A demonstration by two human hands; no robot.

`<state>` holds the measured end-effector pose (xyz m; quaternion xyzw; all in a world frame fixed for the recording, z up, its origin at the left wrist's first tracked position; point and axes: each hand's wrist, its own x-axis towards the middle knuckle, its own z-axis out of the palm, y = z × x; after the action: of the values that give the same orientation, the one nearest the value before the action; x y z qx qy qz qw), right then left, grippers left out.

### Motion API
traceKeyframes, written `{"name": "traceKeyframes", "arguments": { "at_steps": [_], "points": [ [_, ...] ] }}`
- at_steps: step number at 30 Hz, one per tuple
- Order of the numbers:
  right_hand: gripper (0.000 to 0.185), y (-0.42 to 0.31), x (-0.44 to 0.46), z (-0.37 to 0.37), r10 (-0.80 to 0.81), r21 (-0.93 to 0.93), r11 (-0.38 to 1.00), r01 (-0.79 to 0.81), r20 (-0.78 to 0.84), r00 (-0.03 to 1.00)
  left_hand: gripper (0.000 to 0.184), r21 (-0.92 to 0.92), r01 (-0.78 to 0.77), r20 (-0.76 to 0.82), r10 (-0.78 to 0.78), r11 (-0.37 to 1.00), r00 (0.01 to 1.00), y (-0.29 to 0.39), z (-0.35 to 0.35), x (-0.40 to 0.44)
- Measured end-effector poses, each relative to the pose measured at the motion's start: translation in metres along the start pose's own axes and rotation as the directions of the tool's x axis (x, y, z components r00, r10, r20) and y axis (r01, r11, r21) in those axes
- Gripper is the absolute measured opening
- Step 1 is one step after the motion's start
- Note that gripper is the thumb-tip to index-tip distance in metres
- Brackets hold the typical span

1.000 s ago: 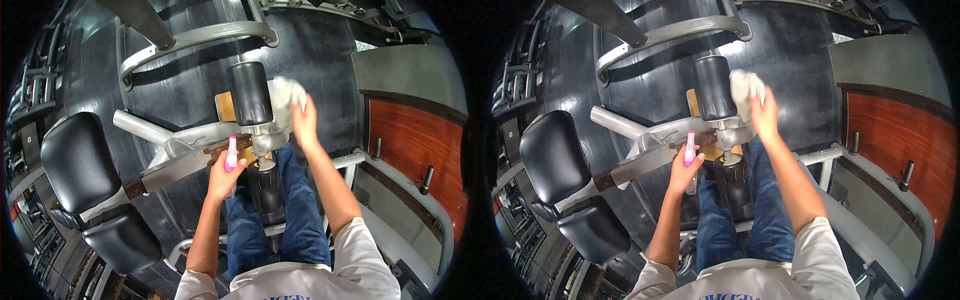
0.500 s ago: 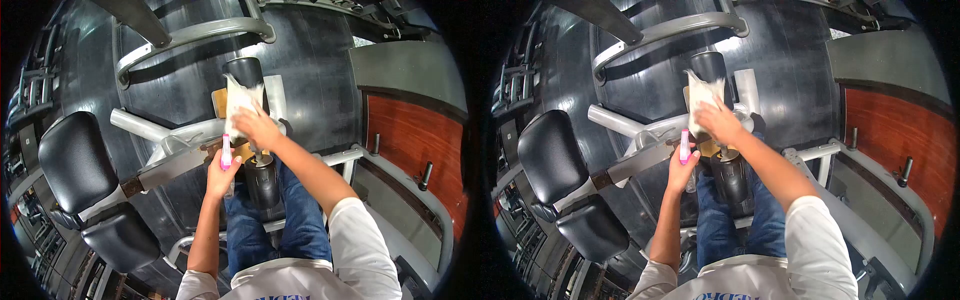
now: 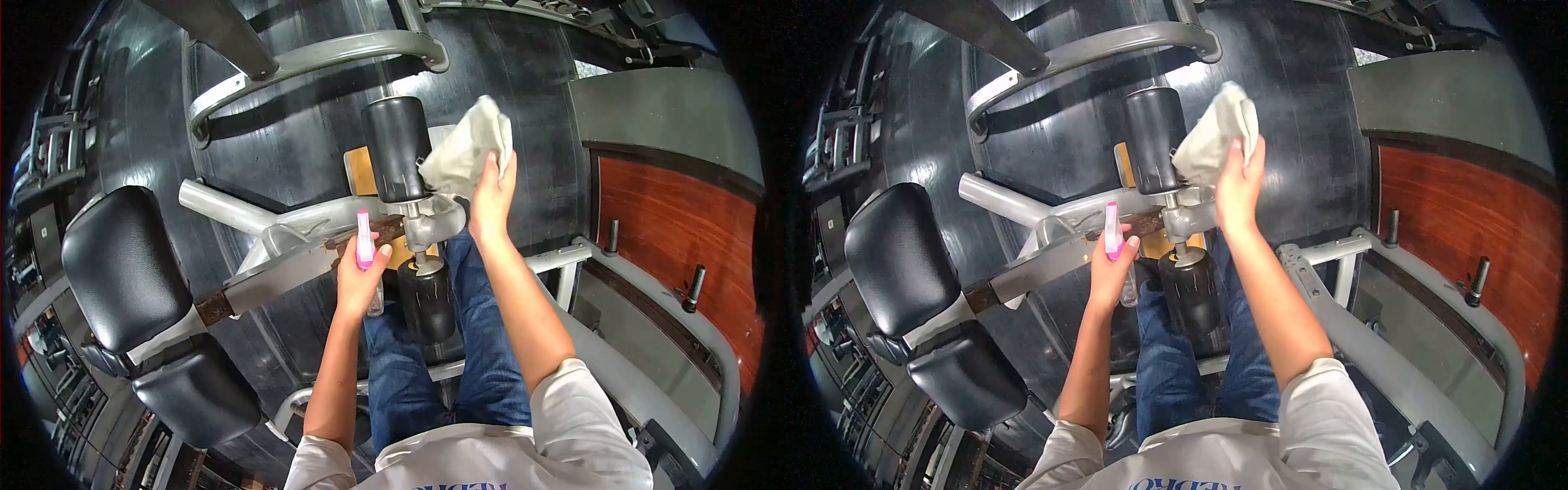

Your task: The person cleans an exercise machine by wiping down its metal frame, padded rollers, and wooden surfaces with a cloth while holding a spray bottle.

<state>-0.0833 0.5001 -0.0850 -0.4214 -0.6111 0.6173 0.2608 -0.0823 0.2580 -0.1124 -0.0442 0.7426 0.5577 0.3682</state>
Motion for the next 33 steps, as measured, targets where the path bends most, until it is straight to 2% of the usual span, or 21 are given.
{"name": "traceKeyframes", "arguments": {
  "at_steps": [2, 3, 4, 5, 6, 7, 8, 11, 14, 16, 18, 19, 20, 22, 24, 26, 27, 28, 30, 32, 33],
  "points": [
    [0.041, -0.001, 0.004, 0.023, -0.106, -0.072, 0.992, 0.103, -0.046, 0.993, 0.041, -0.033, 0.01, -0.004, -0.01, 0.999, 1.0, -0.001, 0.003, 0.003],
    [0.033, 0.008, 0.007, 0.039, -0.18, -0.163, 0.973, 0.162, -0.1, 0.979, 0.044, -0.069, 0.02, -0.009, -0.02, 0.997, 1.0, -0.001, 0.004, 0.005],
    [0.034, 0.009, 0.009, 0.05, -0.147, -0.189, 0.971, 0.146, 0.009, 0.989, 0.044, -0.067, 0.02, -0.009, -0.02, 0.998, 1.0, 0.002, 0.007, 0.007],
    [0.039, 0.031, 0.016, 0.063, -0.157, -0.181, 0.968, 0.173, 0.101, 0.982, 0.048, -0.159, 0.021, -0.029, -0.026, 0.987, 0.999, 0.007, 0.011, 0.009],
    [0.045, 0.06, 0.018, 0.077, -0.384, -0.327, 0.852, 0.409, 0.141, 0.912, 0.053, -0.248, 0.021, -0.049, -0.035, 0.969, 0.998, 0.011, 0.013, 0.012],
    [0.05, 0.058, 0.008, 0.087, -0.315, -0.556, 0.72, 0.415, 0.272, 0.91, 0.053, -0.245, 0.023, -0.051, -0.037, 0.969, 0.998, 0.013, 0.013, 0.017],
    [0.056, 0.056, 0.001, 0.093, -0.208, -0.735, 0.526, 0.428, 0.377, 0.903, 0.055, -0.234, 0.011, -0.069, -0.028, 0.972, 0.997, 0.014, 0.013, 0.022],
    [0.064, 0.062, 0.003, 0.1, -0.188, -0.696, 0.622, 0.359, 0.312, 0.931, 0.058, -0.211, 0.04, -0.07, -0.056, 0.977, 0.996, 0.024, 0.01, 0.037],
    [0.067, 0.063, 0.004, 0.092, -0.21, -0.691, 0.587, 0.422, 0.374, 0.904, 0.059, -0.145, 0.054, -0.056, -0.063, 0.988, 0.996, 0.027, 0.01, 0.054],
    [0.066, 0.073, 0.013, 0.087, -0.222, -0.709, 0.571, 0.415, 0.353, 0.909, 0.037, 0.028, 0.038, -0.018, -0.037, 0.999, 0.999, 0.037, 0.011, 0.064],
    [0.062, 0.079, 0.027, 0.075, -0.295, -0.526, 0.74, 0.419, 0.306, 0.905, 0.037, -0.016, 0.018, -0.038, -0.019, 1.0, 0.999, 0.043, 0.018, 0.072],
    [0.052, 0.081, 0.032, 0.069, -0.315, -0.508, 0.743, 0.435, 0.308, 0.898, 0.036, 0.007, 0.007, -0.025, -0.006, 1.0, 1.0, 0.046, 0.019, 0.077],
    [0.052, 0.083, 0.037, 0.065, -0.314, -0.508, 0.744, 0.435, 0.309, 0.898, 0.036, 0.03, -0.005, -0.009, 0.005, 1.0, 1.0, 0.048, 0.021, 0.081],
    [0.047, 0.089, 0.047, 0.057, -0.172, -0.431, 0.851, 0.3, 0.311, 0.935, 0.036, 0.003, 0.013, -0.001, -0.013, 1.0, 1.0, 0.048, 0.023, 0.089],
    [0.045, 0.098, 0.055, 0.048, -0.19, -0.444, 0.84, 0.312, 0.299, 0.935, 0.036, -0.023, 0.034, 0.009, -0.034, 0.999, 0.999, 0.046, 0.03, 0.092],
    [0.045, 0.113, 0.072, 0.035, 0.225, -0.566, 0.824, -0.042, 0.259, 0.939, 0.035, -0.07, 0.059, 0.017, -0.058, 0.996, 0.998, 0.044, 0.037, 0.096],
    [0.046, 0.126, 0.082, 0.03, 0.244, -0.577, 0.816, -0.008, 0.332, 0.911, 0.035, -0.056, 0.071, 0.026, -0.07, 0.996, 0.997, 0.049, 0.04, 0.092],
    [0.046, 0.129, 0.091, 0.029, 0.247, -0.574, 0.819, -0.014, 0.33, 0.911, 0.035, -0.049, 0.073, 0.027, -0.072, 0.996, 0.997, 0.051, 0.042, 0.091],
    [0.046, 0.134, 0.101, 0.029, 0.07, -0.448, 0.883, 0.143, 0.427, 0.902, 0.038, -0.022, 0.078, 0.013, -0.078, 0.997, 0.997, 0.051, 0.043, 0.089],
    [0.047, 0.119, 0.107, 0.036, -0.005, -0.429, 0.887, 0.169, 0.357, 0.934, 0.039, -0.007, 0.061, 0.005, -0.061, 0.998, 0.998, 0.048, 0.041, 0.088],
    [0.047, 0.106, 0.107, 0.041, -0.025, -0.356, 0.92, 0.164, 0.365, 0.931, 0.04, -0.021, 0.069, 0.025, -0.069, 0.997, 0.997, 0.051, 0.041, 0.088]
  ]
}}
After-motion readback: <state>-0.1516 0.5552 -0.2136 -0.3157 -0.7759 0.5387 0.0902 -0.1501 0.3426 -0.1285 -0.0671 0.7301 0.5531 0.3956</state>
